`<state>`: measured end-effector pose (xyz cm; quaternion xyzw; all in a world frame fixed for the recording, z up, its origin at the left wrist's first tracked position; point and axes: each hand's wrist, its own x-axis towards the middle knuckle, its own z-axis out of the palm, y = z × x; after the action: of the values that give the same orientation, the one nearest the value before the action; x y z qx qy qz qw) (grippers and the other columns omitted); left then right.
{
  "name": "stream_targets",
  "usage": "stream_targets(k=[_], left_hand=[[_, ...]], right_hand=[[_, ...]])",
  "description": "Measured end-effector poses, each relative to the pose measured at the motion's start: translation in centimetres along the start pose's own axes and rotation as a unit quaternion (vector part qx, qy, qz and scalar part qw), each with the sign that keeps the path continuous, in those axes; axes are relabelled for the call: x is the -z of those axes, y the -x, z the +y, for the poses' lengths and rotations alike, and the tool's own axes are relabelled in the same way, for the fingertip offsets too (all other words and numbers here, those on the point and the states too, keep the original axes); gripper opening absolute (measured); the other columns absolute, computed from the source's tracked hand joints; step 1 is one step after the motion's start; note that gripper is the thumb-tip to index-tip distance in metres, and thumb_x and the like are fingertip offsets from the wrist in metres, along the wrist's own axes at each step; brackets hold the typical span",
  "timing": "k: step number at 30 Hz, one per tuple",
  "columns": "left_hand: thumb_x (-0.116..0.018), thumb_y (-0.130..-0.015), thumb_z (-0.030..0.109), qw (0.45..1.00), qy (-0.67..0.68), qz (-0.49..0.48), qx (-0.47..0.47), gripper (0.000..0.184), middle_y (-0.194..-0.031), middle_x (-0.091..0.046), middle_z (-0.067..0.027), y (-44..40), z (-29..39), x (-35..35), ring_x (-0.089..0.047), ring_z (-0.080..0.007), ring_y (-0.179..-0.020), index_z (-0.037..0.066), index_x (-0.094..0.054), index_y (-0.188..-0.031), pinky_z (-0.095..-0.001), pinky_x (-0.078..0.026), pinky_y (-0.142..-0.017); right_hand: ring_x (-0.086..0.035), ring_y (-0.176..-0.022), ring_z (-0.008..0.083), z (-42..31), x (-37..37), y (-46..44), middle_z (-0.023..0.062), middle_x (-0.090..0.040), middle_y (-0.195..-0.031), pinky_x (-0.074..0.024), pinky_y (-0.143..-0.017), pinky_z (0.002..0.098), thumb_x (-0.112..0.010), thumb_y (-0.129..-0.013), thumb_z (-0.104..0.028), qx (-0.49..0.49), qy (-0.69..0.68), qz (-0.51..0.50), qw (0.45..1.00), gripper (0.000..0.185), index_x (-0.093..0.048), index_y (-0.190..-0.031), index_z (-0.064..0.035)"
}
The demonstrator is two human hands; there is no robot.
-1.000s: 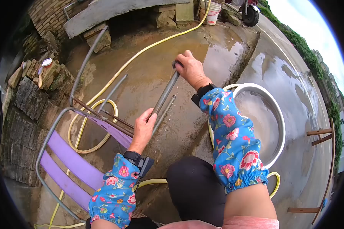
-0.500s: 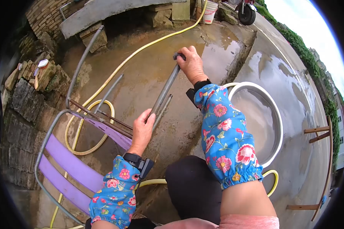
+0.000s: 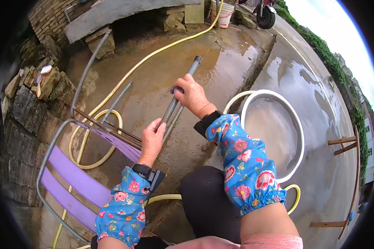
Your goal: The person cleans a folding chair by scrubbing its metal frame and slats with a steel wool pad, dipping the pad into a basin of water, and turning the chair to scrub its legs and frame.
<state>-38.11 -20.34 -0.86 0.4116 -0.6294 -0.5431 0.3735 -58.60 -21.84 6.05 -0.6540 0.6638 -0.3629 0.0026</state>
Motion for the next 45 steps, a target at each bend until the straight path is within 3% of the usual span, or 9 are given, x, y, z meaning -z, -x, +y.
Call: stream_targets(k=[3, 11, 18, 21, 24, 27, 30, 37, 45], left_hand=[[-0.062, -0.090, 0.015, 0.997, -0.061, -0.034, 0.013, 0.031, -0.089, -0.067, -0.0035, -0.2, -0.7, 0.0, -0.056, -0.0065, -0.080, -0.007, -0.061, -0.112, -0.0246, -0.048, -0.070], [-0.059, -0.090, 0.011, 0.993, 0.059, -0.092, 0.054, 0.033, -0.079, -0.062, -0.0020, 0.5, -0.1, 1.3, -0.050, -0.0070, -0.063, 0.001, -0.058, -0.121, -0.0260, -0.044, -0.056], [-0.059, -0.088, 0.011, 0.992, 0.032, -0.116, 0.045, 0.035, -0.080, -0.063, -0.0035, 0.3, -1.9, 1.8, -0.052, -0.0119, -0.058, 0.002, -0.057, -0.122, -0.0268, -0.044, -0.054], [-0.062, -0.085, 0.012, 0.986, -0.128, -0.066, -0.084, 0.034, -0.086, -0.066, -0.0080, 0.5, -0.6, 3.1, -0.061, -0.0243, -0.077, 0.003, -0.059, -0.117, -0.0348, -0.048, -0.066], [-0.066, -0.081, 0.014, 0.852, -0.442, 0.063, -0.272, 0.045, -0.112, -0.060, -0.0209, 1.3, 0.9, 5.8, -0.052, -0.0375, -0.110, 0.004, -0.053, -0.124, -0.0456, -0.044, -0.083], [-0.070, -0.078, 0.019, 0.842, -0.455, 0.279, -0.082, 0.070, -0.135, -0.040, -0.0282, 1.9, 0.6, 6.6, -0.037, -0.0414, -0.126, 0.001, -0.035, -0.136, -0.0512, -0.037, -0.096], [-0.071, -0.078, 0.025, 0.912, -0.057, 0.276, 0.299, 0.097, -0.140, -0.030, -0.0287, -0.2, -4.4, 7.8, -0.035, -0.0417, -0.130, -0.006, -0.007, -0.143, -0.0457, -0.034, -0.108], [-0.070, -0.079, 0.019, 0.911, -0.013, 0.177, 0.373, 0.098, -0.142, -0.032, -0.0298, -1.2, -4.1, 8.6, -0.043, -0.0364, -0.127, -0.006, -0.001, -0.144, -0.0397, -0.038, -0.105], [-0.069, -0.081, 0.011, 0.933, -0.009, 0.132, 0.333, 0.101, -0.143, -0.016, -0.0336, -0.6, -1.4, 8.9, -0.038, -0.0396, -0.128, 0.013, 0.005, -0.150, -0.0413, -0.040, -0.102]], right_hand=[[-0.060, -0.082, 0.0322, -4.0, -1.2, 5.1, 0.0118, -0.052, -0.083, -0.0507, -0.072, 0.0393, -0.069, -0.074, -0.009, 0.094, -0.059, -0.126, 0.986, 0.020, -0.064, -0.094, -0.0069], [-0.059, -0.081, 0.0363, 4.7, 1.7, -4.0, 0.0147, -0.055, -0.091, -0.0507, -0.071, 0.0428, -0.065, -0.079, -0.016, 0.002, 0.061, 0.160, 0.985, 0.017, -0.062, -0.095, -0.0099], [-0.060, -0.083, 0.0334, -2.0, -0.5, 3.9, 0.0119, -0.053, -0.088, -0.0504, -0.072, 0.0402, -0.068, -0.078, -0.011, 0.079, -0.009, -0.076, 0.994, 0.018, -0.063, -0.095, -0.0096], [-0.060, -0.083, 0.0348, 3.7, 1.6, -2.9, 0.0128, -0.055, -0.093, -0.0511, -0.073, 0.0424, -0.065, -0.080, -0.018, 0.008, 0.073, 0.085, 0.994, 0.017, -0.062, -0.095, -0.0110], [-0.060, -0.085, 0.0348, 4.1, 1.5, -3.2, 0.0133, -0.056, -0.095, -0.0505, -0.074, 0.0427, -0.065, -0.080, -0.018, 0.001, 0.074, 0.114, 0.991, 0.019, -0.063, -0.097, -0.0111], [-0.060, -0.083, 0.0333, 3.2, 0.5, -1.0, 0.0127, -0.055, -0.092, -0.0509, -0.073, 0.0412, -0.066, -0.080, -0.017, 0.006, 0.026, 0.126, 0.992, 0.018, -0.063, -0.096, -0.0110], [-0.060, -0.082, 0.0329, 2.4, 0.1, -1.0, 0.0119, -0.055, -0.090, -0.0509, -0.071, 0.0408, -0.066, -0.080, -0.016, -0.013, 0.015, 0.127, 0.992, 0.017, -0.063, -0.097, -0.0109], [-0.060, -0.073, 0.0291, -6.2, -3.4, 8.6, 0.0090, -0.047, -0.084, -0.0527, -0.062, 0.0378, -0.069, -0.079, -0.016, 0.213, -0.063, -0.191, 0.956, 0.017, -0.059, -0.091, -0.0113], [-0.060, -0.078, 0.0306, -2.2, -2.2, 2.6, 0.0117, -0.054, -0.087, -0.0516, -0.066, 0.0381, -0.066, -0.080, -0.012, 0.032, -0.005, 0.078, 0.996, 0.012, -0.063, -0.092, -0.0088]])
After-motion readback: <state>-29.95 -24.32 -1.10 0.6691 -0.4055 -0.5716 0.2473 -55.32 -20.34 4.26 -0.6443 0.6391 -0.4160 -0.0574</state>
